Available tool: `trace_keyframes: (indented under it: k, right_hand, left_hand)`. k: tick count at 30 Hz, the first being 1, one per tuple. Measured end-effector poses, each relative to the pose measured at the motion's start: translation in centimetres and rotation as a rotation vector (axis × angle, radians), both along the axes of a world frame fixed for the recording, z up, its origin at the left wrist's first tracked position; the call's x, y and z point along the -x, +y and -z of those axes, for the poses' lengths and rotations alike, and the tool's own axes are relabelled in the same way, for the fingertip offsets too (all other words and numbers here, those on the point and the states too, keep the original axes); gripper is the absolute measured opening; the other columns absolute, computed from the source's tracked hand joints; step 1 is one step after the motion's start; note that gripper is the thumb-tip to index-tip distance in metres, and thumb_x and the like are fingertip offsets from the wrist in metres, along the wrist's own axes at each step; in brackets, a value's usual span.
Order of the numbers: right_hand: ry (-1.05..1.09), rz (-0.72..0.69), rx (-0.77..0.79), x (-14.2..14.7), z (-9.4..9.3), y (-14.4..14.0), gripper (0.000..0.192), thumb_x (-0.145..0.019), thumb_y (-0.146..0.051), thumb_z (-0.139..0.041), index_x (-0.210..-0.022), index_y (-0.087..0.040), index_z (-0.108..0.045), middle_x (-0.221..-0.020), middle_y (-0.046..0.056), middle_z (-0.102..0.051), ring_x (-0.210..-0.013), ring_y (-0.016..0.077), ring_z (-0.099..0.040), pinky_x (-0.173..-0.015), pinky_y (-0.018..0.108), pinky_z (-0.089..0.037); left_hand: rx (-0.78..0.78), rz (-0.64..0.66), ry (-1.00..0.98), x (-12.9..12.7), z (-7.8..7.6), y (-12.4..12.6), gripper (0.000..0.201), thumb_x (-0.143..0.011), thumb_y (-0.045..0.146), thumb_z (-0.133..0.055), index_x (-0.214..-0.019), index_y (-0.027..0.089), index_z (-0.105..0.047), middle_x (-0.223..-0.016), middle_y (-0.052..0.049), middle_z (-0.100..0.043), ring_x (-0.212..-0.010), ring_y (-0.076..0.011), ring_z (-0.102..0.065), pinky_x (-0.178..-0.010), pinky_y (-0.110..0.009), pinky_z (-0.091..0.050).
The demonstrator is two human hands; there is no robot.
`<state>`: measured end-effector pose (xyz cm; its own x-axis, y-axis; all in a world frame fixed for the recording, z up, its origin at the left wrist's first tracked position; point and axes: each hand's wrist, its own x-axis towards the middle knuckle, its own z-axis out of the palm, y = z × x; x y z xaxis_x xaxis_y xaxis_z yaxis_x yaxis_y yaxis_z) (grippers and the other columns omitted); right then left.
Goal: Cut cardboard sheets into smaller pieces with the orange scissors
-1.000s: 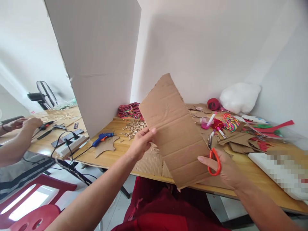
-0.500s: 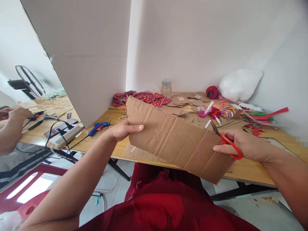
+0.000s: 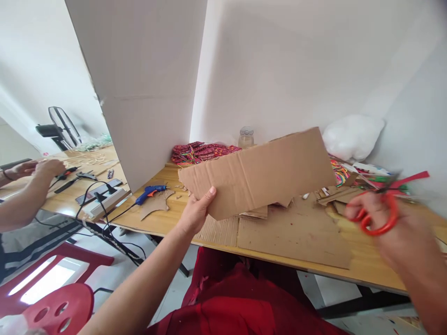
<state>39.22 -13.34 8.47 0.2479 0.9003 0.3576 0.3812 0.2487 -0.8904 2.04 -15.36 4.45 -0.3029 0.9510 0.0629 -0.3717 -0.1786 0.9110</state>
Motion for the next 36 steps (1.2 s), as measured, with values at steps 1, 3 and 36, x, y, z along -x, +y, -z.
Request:
trace_keyframes:
  k: [1,3,36]
  right_hand:
    - [0.021,-0.132,0.076,0.7,0.9,-0.7,0.047,-0.085,-0.07,-0.063,-0.082,-0.023,-0.066,-0.075,0.009,-0.065,-0.071,0.0219,-0.061,-0.067,0.04,-0.049]
    - [0.004,-0.446,0.216,2.6,2.9,-2.2,0.046,-0.084,-0.068,-0.066,-0.091,-0.022,-0.066,-0.075,0.007,-0.062,-0.067,0.0206,-0.056,-0.06,0.035,-0.046]
    - [0.046,-1.014,0.436,11.6,5.5,-4.2,0.051,-0.096,-0.069,-0.046,-0.089,-0.02,-0.052,-0.067,-0.004,-0.046,-0.059,0.011,-0.036,-0.055,0.025,-0.03]
  left_hand:
    - [0.004,-0.018,-0.032,-0.6,0.3,0.0,0.058,-0.066,0.049,-0.089,-0.114,0.023,-0.07,-0.134,-0.008,-0.068,-0.131,-0.03,-0.058,-0.104,-0.036,-0.055]
    - [0.013,-0.038,-0.101,-1.8,0.7,-0.1,0.058,-0.065,0.05,-0.089,-0.114,0.025,-0.069,-0.136,-0.006,-0.068,-0.133,-0.0287,-0.057,-0.102,-0.034,-0.056]
    - [-0.018,-0.102,-0.299,-5.6,1.7,-2.7,0.057,-0.072,0.036,-0.088,-0.123,0.022,-0.068,-0.122,-0.008,-0.074,-0.116,-0.0238,-0.068,-0.105,-0.035,-0.052]
